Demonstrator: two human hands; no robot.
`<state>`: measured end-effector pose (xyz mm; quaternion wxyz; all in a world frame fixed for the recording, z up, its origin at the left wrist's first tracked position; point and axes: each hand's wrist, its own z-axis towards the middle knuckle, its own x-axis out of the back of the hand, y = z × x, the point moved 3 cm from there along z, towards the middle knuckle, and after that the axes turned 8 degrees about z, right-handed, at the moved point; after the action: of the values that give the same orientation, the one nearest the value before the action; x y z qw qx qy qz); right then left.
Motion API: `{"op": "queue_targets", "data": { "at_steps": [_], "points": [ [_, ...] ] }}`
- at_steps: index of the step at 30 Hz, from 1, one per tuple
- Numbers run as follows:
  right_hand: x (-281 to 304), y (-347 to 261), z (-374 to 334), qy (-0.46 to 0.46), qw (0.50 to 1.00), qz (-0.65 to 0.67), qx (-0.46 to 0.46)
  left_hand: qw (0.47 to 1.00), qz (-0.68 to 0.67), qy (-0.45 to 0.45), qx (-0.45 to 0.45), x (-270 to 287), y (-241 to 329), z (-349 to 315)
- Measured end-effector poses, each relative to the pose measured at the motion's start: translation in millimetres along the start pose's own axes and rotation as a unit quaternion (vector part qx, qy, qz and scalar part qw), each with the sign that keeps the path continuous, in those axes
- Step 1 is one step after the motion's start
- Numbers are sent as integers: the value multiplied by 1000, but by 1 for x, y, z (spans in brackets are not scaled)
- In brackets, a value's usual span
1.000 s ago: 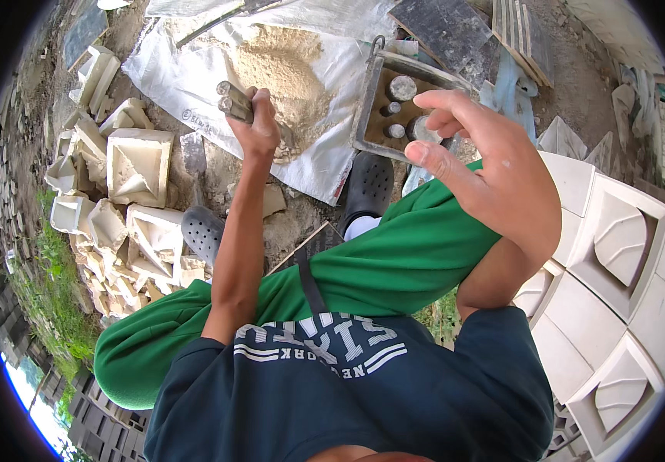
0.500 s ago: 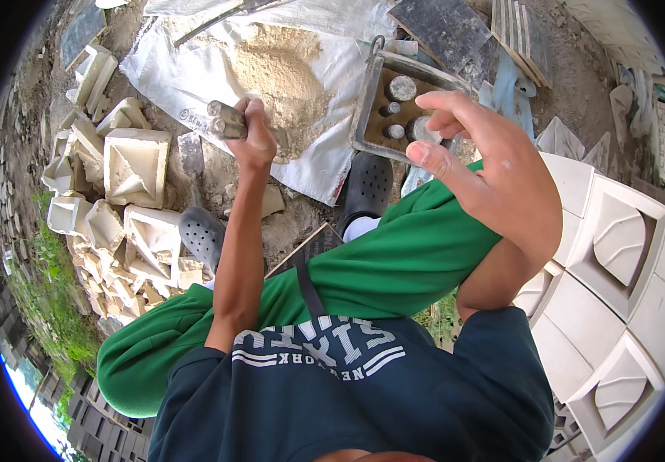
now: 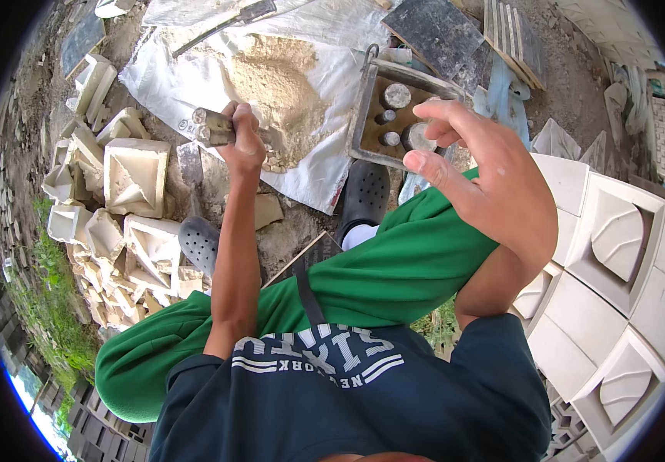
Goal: The person breaks pieces of stone into smaller fragments on a tarp sheet by holding each stone and striking it with a metal hammer tool.
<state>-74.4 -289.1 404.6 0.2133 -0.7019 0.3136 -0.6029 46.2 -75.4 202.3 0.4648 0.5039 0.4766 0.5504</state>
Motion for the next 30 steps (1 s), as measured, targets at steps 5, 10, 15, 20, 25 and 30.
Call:
{"op": "queue_targets", "data": {
  "at_steps": [5, 10, 15, 20, 25, 30],
  "points": [
    [0, -2, -8, 14, 1000, -4, 24, 993, -110, -41, 4, -7, 19, -3],
    [-4, -4, 4, -14, 1000, 6, -2, 993, -100, -60, 7, -22, -37, 1],
    [-3, -1, 1, 7, 1000, -12, 15, 999, -38, -28, -22, -15, 30, 0],
    [-7, -6, 4, -2, 999, -20, 48, 993, -110, -29, -20, -15, -1, 8],
    [-7, -3, 10, -9, 1000, -19, 16, 997, -75, -24, 5, -20, -12, 8],
    [-6, -4, 4, 4, 999, -15, 41, 993, -81, -35, -73, -11, 37, 15]
  ]
}}
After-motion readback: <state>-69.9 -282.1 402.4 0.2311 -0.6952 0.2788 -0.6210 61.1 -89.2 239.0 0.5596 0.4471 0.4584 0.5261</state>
